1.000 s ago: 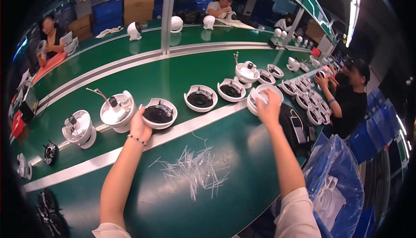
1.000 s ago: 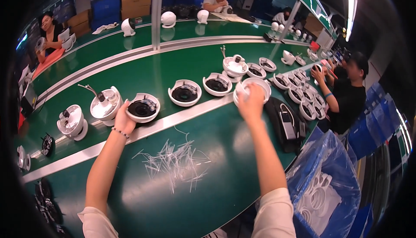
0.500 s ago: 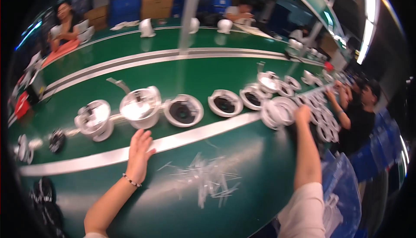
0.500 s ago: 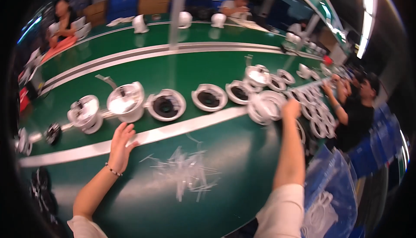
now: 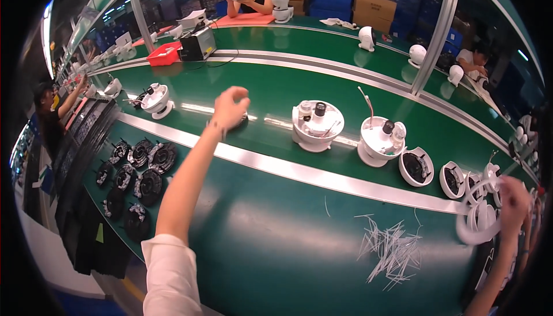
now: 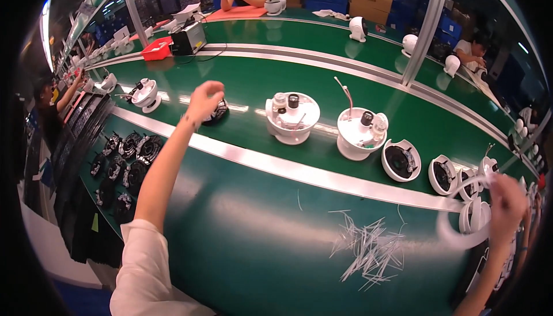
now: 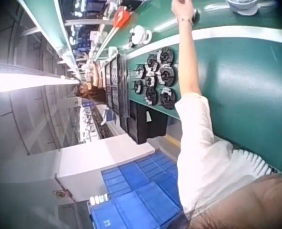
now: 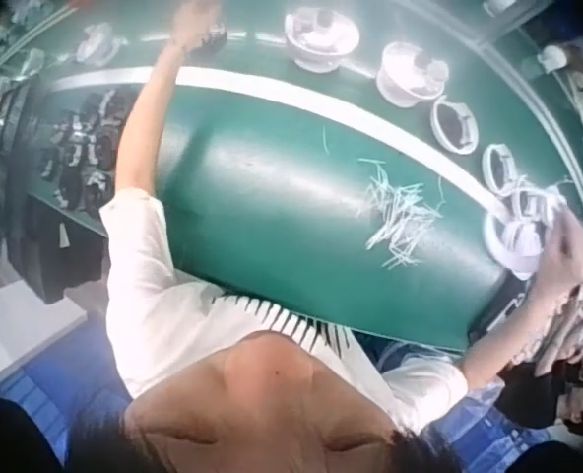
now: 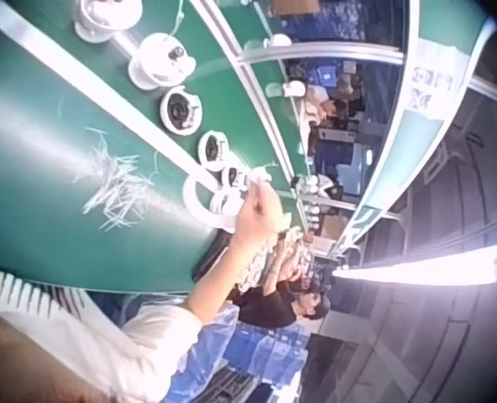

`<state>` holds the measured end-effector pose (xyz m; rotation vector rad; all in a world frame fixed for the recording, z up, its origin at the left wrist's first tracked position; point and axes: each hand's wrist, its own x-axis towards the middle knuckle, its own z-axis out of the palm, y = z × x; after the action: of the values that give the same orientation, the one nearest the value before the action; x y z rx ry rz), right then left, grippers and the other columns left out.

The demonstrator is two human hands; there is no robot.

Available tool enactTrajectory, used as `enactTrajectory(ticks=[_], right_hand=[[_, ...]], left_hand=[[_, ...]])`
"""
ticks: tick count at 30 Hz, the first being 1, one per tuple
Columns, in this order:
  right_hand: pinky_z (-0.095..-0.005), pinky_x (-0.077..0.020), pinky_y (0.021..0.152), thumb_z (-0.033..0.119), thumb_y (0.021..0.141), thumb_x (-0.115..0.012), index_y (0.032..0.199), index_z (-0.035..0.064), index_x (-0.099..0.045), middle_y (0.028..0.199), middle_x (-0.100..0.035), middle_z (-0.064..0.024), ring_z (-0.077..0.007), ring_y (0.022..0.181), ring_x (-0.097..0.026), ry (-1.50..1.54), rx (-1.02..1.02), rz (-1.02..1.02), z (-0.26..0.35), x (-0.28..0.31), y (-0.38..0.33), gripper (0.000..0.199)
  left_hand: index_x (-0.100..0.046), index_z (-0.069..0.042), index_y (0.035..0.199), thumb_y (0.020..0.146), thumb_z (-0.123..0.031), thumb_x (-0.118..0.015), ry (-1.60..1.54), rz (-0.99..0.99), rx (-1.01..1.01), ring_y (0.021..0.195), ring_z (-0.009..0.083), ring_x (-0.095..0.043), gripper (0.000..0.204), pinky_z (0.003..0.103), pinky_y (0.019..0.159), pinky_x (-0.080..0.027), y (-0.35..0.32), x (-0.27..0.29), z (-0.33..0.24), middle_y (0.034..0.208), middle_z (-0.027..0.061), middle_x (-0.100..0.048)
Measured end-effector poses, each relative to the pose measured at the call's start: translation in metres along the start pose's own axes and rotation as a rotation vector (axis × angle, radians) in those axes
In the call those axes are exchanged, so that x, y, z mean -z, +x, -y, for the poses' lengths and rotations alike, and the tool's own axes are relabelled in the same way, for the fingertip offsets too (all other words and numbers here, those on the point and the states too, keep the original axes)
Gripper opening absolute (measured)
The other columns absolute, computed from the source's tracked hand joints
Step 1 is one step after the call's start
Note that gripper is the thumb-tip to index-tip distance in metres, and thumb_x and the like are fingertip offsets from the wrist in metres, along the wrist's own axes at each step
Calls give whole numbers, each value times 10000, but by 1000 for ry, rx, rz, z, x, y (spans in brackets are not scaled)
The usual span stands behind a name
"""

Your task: Assembling electronic camera units by fitting sensor modules into housing components on a production line.

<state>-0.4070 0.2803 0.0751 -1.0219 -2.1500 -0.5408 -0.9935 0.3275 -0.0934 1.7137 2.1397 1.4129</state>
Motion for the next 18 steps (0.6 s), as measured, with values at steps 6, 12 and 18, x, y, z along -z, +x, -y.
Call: enactTrajectory(ticks=[6,12,18], right_hand=[[-311,-454,510,148,593,-645,955,0,-526,926,-545,-120,-218,617,-559,208,638,704,172,-63,-30,408],[-254,-419,481,156,608,-517,758,15,-563,823,-570,-81,-142,560,-489,574,636,587,256,-65,-50,210],[-273,-430,586,159,642,-498,738,-5,-577,881,-573,-122,-179,689,-528,757,737,886,311,-88,-69,206]], left_hand=[[-346,-102,1189,691,-149,-559,636,280,463,1176,281,-320,543,545,912,-300,37,-4,90,1222,107,-401],[-403,-37,1138,694,-129,-540,497,336,254,1059,319,-456,473,380,887,-394,42,-17,52,1092,181,-511],[-570,-61,1006,685,-189,-560,818,520,442,973,256,-546,346,342,796,-459,39,-7,16,1042,138,-562]])
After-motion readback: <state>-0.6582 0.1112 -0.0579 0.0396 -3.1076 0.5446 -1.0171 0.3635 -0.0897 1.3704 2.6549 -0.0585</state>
